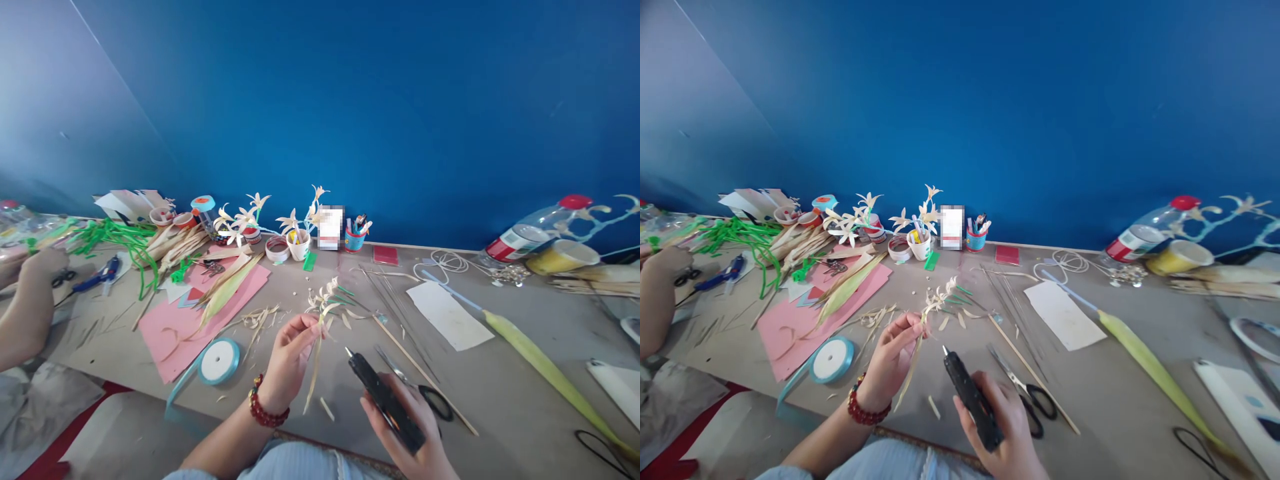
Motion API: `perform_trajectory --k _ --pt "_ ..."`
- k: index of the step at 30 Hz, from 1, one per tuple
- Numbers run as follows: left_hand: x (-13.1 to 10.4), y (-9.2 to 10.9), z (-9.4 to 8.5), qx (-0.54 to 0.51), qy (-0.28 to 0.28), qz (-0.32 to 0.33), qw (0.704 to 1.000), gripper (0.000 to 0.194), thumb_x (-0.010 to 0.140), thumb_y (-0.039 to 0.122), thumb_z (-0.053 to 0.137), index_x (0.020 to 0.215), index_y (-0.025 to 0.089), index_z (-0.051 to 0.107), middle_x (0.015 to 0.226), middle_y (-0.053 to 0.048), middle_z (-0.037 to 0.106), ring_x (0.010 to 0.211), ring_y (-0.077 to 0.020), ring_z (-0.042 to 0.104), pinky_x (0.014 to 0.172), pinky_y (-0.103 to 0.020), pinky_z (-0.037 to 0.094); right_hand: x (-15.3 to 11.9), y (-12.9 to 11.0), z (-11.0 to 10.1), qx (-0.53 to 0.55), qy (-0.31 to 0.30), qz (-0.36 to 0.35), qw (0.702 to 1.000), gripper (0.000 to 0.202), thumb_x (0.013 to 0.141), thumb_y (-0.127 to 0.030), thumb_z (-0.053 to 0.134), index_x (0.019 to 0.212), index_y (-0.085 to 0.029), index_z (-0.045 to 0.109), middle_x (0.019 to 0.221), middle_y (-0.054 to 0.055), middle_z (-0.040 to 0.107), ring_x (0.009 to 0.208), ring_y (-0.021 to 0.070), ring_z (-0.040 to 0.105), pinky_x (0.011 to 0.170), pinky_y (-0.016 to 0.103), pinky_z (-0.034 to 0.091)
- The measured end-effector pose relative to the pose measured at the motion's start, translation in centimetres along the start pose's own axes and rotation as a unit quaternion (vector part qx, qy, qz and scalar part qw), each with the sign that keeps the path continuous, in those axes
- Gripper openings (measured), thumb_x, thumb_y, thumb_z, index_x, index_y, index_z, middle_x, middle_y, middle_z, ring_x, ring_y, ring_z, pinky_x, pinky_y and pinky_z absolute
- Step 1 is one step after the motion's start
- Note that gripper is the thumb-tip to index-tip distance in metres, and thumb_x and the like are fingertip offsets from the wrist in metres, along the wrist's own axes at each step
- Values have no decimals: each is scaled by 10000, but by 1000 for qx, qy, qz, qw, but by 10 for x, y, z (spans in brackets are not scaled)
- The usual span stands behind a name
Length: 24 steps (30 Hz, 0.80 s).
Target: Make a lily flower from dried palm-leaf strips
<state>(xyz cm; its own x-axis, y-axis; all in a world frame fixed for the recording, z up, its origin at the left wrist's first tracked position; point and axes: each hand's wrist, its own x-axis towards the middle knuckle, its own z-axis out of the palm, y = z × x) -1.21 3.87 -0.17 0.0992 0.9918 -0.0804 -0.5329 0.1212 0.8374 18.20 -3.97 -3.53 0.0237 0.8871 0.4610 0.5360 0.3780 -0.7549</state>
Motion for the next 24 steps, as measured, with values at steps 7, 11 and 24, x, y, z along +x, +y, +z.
perform_trajectory --k 7,11,24 --pt "-5 0 9 -2 27 18 999 151 809 275 705 708 173 658 749 -18 606 776 -151 538 788 -259 412 17 -16 5 -43 -62 -58 995 38 859 -259 585 858 -232 612 631 16 645 518 184 626 494 261 497" --pt "-6 2 12 -5 34 14 999 151 808 277 711 710 175 660 741 -13 612 763 -144 539 776 -255 414 19 -16 6 -55 -59 -61 995 41 850 -264 576 859 -233 602 627 16 634 516 192 617 495 269 486" --pt "-10 0 13 3 48 19 999 159 797 294 728 721 174 656 764 -24 607 790 -159 550 800 -276 422 20 -20 5 -65 -55 -62 994 33 853 -258 557 846 -233 579 605 12 623 489 185 594 481 265 462"
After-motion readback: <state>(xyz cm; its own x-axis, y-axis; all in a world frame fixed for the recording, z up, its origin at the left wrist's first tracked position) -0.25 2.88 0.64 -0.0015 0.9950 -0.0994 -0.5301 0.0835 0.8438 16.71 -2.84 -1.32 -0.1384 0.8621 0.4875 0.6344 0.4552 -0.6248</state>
